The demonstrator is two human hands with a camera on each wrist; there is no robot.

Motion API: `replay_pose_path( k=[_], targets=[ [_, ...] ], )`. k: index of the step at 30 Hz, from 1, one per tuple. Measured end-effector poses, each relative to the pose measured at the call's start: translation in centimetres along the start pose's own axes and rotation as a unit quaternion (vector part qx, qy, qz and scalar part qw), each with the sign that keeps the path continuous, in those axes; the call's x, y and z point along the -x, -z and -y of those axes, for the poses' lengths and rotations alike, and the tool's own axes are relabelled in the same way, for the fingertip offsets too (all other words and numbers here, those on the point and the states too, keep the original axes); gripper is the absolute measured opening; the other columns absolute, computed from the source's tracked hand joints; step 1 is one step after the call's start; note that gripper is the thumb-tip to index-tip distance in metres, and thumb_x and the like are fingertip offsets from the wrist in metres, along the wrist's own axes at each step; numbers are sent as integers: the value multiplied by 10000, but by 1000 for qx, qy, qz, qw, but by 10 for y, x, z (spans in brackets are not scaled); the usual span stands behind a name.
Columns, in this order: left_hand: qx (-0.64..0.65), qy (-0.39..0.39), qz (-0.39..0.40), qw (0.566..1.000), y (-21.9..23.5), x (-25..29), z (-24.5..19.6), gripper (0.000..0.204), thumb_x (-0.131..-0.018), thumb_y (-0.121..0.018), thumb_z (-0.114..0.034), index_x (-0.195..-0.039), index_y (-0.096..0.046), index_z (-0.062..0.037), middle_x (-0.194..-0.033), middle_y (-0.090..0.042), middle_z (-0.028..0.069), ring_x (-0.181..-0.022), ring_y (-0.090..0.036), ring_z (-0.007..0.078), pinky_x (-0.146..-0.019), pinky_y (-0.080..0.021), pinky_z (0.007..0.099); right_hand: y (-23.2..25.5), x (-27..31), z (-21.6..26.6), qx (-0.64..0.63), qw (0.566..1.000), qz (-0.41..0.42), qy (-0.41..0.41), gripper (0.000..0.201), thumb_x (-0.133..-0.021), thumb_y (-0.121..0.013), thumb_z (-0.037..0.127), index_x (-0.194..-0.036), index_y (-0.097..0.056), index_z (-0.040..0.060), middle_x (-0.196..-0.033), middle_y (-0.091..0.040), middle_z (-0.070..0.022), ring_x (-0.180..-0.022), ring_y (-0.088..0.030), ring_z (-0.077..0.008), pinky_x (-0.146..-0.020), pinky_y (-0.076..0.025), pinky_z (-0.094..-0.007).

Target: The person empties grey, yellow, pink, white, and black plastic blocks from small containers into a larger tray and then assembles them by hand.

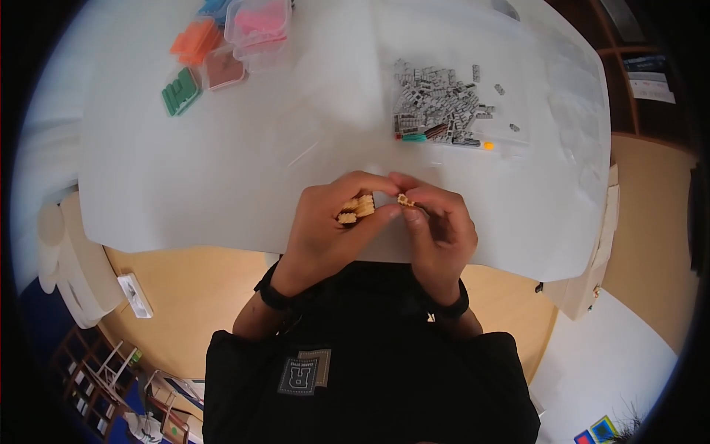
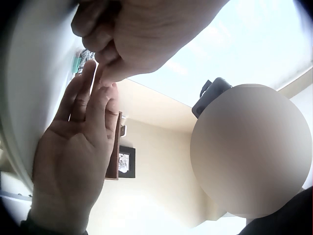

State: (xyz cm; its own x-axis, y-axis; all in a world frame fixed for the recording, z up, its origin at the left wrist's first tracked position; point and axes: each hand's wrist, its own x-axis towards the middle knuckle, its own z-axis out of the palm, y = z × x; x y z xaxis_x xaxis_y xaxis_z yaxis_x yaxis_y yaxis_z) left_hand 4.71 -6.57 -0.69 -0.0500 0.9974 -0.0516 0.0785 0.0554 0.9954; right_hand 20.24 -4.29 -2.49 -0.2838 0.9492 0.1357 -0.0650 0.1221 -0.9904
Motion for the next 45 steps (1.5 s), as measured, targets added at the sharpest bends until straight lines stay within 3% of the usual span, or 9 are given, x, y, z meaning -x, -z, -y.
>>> replay_pose_path(
  k=[6,9,11,12,14,17,25,30,45],
  targets=[
    [-18,20,9,1000,-1,1,2,150,-819,-673,-53,-966,-661,-25,-698,-604,4,-567,-432,37,-503,-351,199,6,-4,4,74,997,-2,2,226,-776,-620,-120,-989,-613,-43,-993,-618,-136,-902,-620,-181,-755,-514,-261],
    [86,72,-44,993,3,1,-2,130,-834,-656,-45,-959,-666,-8,-733,-643,15,-604,-503,43,-543,-404,196,-1,-3,8,-44,993,-62,-87,253,-742,-658,-116,-979,-627,-31,-971,-599,-129,-846,-616,-167,-708,-513,-259],
    [125,79,-46,988,1,3,-6,124,-841,-645,-37,-957,-666,2,-761,-661,29,-643,-545,53,-580,-430,196,1,-4,6,-10,999,-17,-32,264,-712,-704,-100,-956,-635,-28,-953,-610,-129,-781,-616,-161,-654,-510,-255],
    [162,84,-48,982,0,3,-7,119,-848,-634,-30,-955,-666,12,-788,-678,44,-683,-586,63,-618,-457,197,1,-4,5,-9,999,-18,-31,264,-712,-704,-100,-956,-635,-28,-953,-610,-129,-781,-616,-161,-654,-510,-255],
    [144,73,-19,987,1,3,-4,116,-852,-625,-23,-952,-666,19,-810,-685,59,-718,-606,73,-648,-469,200,0,-3,2,56,996,-24,59,274,-685,-743,-81,-933,-642,-23,-901,-622,-120,-712,-615,-157,-600,-502,-248],
    [127,70,19,989,3,3,-4,112,-856,-615,-16,-947,-667,24,-829,-691,74,-751,-621,80,-674,-478,203,-1,-2,4,104,989,-48,88,275,-667,-765,-73,-910,-647,-18,-849,-630,-110,-671,-611,-149,-561,-493,-237],
    [120,86,40,988,4,1,-5,121,-850,-624,-18,-956,-663,25,-843,-688,77,-761,-620,75,-680,-475,205,-2,-2,4,125,985,-64,103,244,-679,-750,-83,-894,-656,-17,-835,-639,-112,-672,-616,-147,-557,-491,-236],
    [111,26,32,993,0,3,3,181,-838,-662,-50,-1007,-659,15,-901,-687,79,-757,-615,86,-693,-485,222,0,0,3,135,985,-47,101,236,-685,-725,-100,-898,-657,-23,-829,-645,-120,-688,-628,-165,-579,-503,-249],
    [146,6,47,988,2,6,5,132,-860,-621,-20,-986,-651,4,-862,-669,83,-708,-620,117,-637,-491,230,1,3,3,118,982,-67,129,251,-667,-728,-106,-893,-654,-26,-812,-649,-135,-695,-636,-198,-606,-506,-272]
  ],
)
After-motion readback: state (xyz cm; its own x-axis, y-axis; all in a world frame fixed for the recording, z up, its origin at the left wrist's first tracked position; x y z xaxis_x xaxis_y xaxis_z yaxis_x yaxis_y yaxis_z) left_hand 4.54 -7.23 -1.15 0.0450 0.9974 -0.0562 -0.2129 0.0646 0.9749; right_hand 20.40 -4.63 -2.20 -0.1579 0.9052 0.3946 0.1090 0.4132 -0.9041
